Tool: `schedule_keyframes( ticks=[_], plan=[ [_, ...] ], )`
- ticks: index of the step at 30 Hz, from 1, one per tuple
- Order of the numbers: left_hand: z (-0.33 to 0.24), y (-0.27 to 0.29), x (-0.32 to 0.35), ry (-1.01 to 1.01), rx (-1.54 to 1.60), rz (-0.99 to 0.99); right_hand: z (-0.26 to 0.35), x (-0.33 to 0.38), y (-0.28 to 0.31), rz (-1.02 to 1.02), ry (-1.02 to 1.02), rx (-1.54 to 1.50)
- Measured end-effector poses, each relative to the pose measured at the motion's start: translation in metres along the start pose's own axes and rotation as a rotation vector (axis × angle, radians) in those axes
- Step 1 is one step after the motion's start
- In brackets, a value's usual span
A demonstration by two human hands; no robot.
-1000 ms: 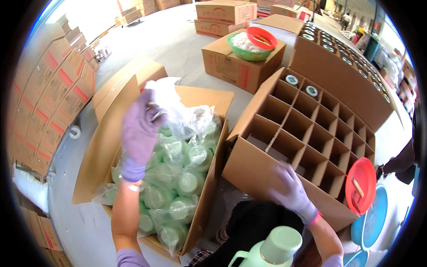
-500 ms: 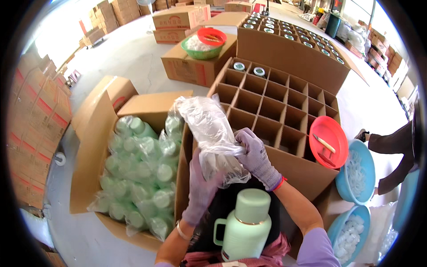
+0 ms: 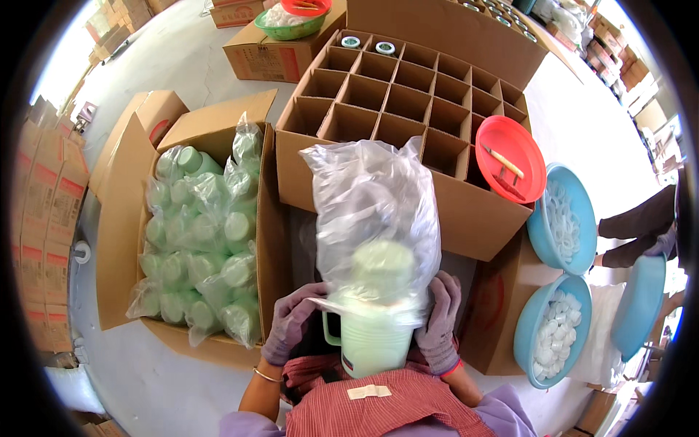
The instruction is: The person assembles light green thermos flasks by inserting a black filter into the opening, screwing on the lid, and placing the completed unit into a compartmentalized cardboard box. The person repeats this process for multiple units.
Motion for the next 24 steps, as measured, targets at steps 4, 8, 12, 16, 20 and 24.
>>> schedule_keyframes(
  ticks=[4,8,12,16,20,24],
  plan=[
    [0.027,0.017,0.061,0.284,0.027,0.102,0.003,0.049,0.009,0.247,0.096,0.010],
    [0.025,0.051,0.102,0.484,-0.231,0.412,-0.011,0.106,0.019,0.568,0.337,-0.037],
    [-0.034,0.029,0.037,0.378,0.022,0.082,-0.009,0.108,0.023,0.654,0.388,-0.059],
    [-0.021,0.010,0.007,0.181,-0.977,0.325,-0.003,0.099,0.028,0.674,0.399,-0.088],
    [-0.014,0.063,0.051,-0.356,-1.188,0.423,0.010,0.087,0.027,0.761,-0.159,-0.613],
    [0.028,0.114,0.105,0.116,-0.732,0.173,0.050,0.002,-0.020,0.699,-0.035,-1.136]
  ],
)
Point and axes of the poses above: each hand's wrist, its own x-axis away from the middle knuckle, its own y-axis out of the back of the hand, z = x × y, the point moved 4 cm from there along -x, towards the middle knuckle, and after that the axes turned 2 degrees about z, right-handed, at the moved point
